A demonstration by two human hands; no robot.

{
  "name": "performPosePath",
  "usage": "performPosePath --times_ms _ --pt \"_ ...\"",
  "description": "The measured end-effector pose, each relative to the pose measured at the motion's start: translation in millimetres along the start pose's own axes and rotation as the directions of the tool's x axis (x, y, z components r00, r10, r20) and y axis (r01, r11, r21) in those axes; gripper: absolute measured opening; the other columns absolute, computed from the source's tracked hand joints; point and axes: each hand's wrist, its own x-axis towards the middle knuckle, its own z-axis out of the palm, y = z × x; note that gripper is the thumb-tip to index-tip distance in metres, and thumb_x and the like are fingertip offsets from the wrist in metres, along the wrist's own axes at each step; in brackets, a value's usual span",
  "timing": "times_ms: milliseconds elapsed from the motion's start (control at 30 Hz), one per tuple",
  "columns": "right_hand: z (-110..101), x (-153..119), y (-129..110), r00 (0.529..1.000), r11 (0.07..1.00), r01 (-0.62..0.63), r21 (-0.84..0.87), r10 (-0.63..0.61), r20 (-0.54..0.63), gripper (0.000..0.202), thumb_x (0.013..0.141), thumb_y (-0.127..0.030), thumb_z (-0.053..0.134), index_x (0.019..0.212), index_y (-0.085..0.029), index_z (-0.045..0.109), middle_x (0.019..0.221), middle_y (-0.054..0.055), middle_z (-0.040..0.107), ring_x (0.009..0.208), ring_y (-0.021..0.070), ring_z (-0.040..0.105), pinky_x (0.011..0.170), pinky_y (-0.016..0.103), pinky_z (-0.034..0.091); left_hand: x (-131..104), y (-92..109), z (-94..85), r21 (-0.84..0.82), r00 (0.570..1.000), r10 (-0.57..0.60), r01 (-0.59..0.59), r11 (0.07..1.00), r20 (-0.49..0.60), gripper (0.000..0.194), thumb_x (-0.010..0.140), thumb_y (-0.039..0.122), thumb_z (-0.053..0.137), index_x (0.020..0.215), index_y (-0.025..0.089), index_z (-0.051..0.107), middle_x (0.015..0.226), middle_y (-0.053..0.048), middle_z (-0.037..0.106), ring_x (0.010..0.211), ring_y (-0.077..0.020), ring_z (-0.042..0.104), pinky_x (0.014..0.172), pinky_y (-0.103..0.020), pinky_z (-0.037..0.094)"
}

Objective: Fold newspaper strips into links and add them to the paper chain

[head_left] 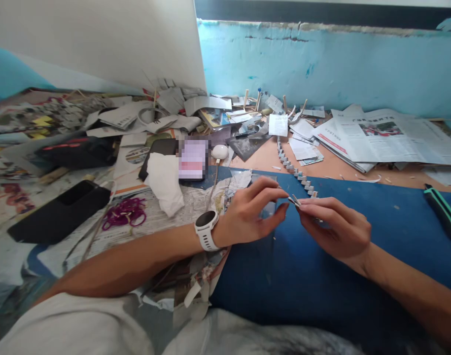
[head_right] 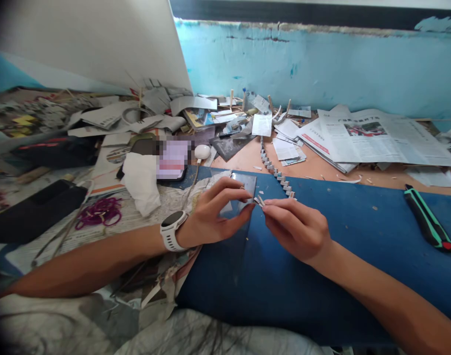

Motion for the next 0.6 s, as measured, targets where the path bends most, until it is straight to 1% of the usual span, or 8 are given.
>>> performPosePath --times_ms 33,67,133,200,267,333,433,600 --pt "1 1 -1 0.999 0.999 -0.028 0.022 0.029 -0.021 0.041 0.086 -0.004 0.076 0.121 -0.025 0.071 0.108 0.005 0.081 0.09 0.017 0.079 0.082 0.026 0.066 -1 -5 -1.0 0.1 0.994 0.105 -0.105 0.989 0.011 0.029 0.088 0.015 0.073 0.116 0.016 0.065 0.11 -0.01 0.068 0.083 -0.0139 0.07 0.074 -0.026 0.059" --pt "1 2 -3 0.998 0.998 -0.052 0.048 0.053 -0.038 0.042 0.085 -0.003 0.075 0.12 -0.025 0.071 0.106 0.005 0.08 0.089 0.017 0.079 0.081 0.026 0.066 -1 -10 -2.2 0.189 0.977 0.212 -0.214 0.958 0.03 0.032 0.088 0.015 0.073 0.119 0.016 0.064 0.109 -0.01 0.069 0.085 -0.0154 0.071 0.072 -0.025 0.059" --pt "2 4 -6 0.994 0.991 -0.087 0.099 0.093 -0.058 0.041 0.085 -0.002 0.076 0.119 -0.025 0.072 0.104 0.005 0.08 0.088 0.0172 0.078 0.078 0.027 0.066 0 -18 -5.1 0.301 0.912 0.399 -0.409 0.862 0.097 0.033 0.091 0.02 0.072 0.123 0.018 0.063 0.105 -0.009 0.07 0.09 -0.0184 0.072 0.074 -0.028 0.06" --pt "3 6 -9 0.99 0.982 -0.113 0.152 0.124 -0.069 0.039 0.084 -0.002 0.077 0.116 -0.025 0.072 0.101 0.005 0.08 0.086 0.0171 0.077 0.077 0.028 0.065 3 -22 -8.1 0.358 0.862 0.486 -0.504 0.786 0.145 0.028 0.094 0.021 0.067 0.122 0.02 0.065 0.103 -0.007 0.071 0.089 -0.0181 0.072 0.077 -0.029 0.061" --pt "4 7 -11 0.987 0.971 -0.129 0.201 0.146 -0.071 0.037 0.083 -0.002 0.078 0.112 -0.024 0.073 0.098 0.004 0.079 0.084 0.0165 0.076 0.075 0.027 0.065 6 -23 -10.5 0.385 0.831 0.531 -0.551 0.74 0.169 0.022 0.095 0.018 0.063 0.117 0.02 0.066 0.101 -0.006 0.072 0.087 -0.0178 0.072 0.077 -0.03 0.062" --pt "4 7 -13 0.986 0.961 -0.141 0.237 0.157 -0.05 0.036 0.083 -0.001 0.077 0.111 -0.023 0.073 0.098 0.004 0.078 0.083 0.0163 0.076 0.074 0.026 0.064 8 -21 -12.0 0.381 0.813 0.558 -0.575 0.724 0.166 0.019 0.095 0.016 0.062 0.113 0.019 0.067 0.1 -0.006 0.073 0.086 -0.0183 0.073 0.077 -0.031 0.062" --pt "4 7 -15 0.987 0.958 -0.144 0.249 0.156 -0.026 0.037 0.084 -0.001 0.076 0.113 -0.024 0.073 0.099 0.004 0.079 0.084 0.0164 0.077 0.074 0.026 0.065 9 -18 -13.0 0.357 0.808 0.569 -0.582 0.731 0.152 0.017 0.094 0.016 0.063 0.11 0.02 0.068 0.098 -0.006 0.074 0.086 -0.0185 0.074 0.076 -0.032 0.064" --pt "4 7 -16 0.989 0.966 -0.124 0.225 0.138 -0.047 0.038 0.084 -0.001 0.076 0.114 -0.024 0.073 0.098 0.004 0.079 0.082 0.0162 0.076 0.073 0.026 0.065 13 -15 -14.0 0.431 0.795 0.588 -0.587 0.685 0.149 0.011 0.095 0.018 0.06 0.101 0.021 0.07 0.093 -0.002 0.074 0.081 -0.016 0.073 0.075 -0.028 0.065"
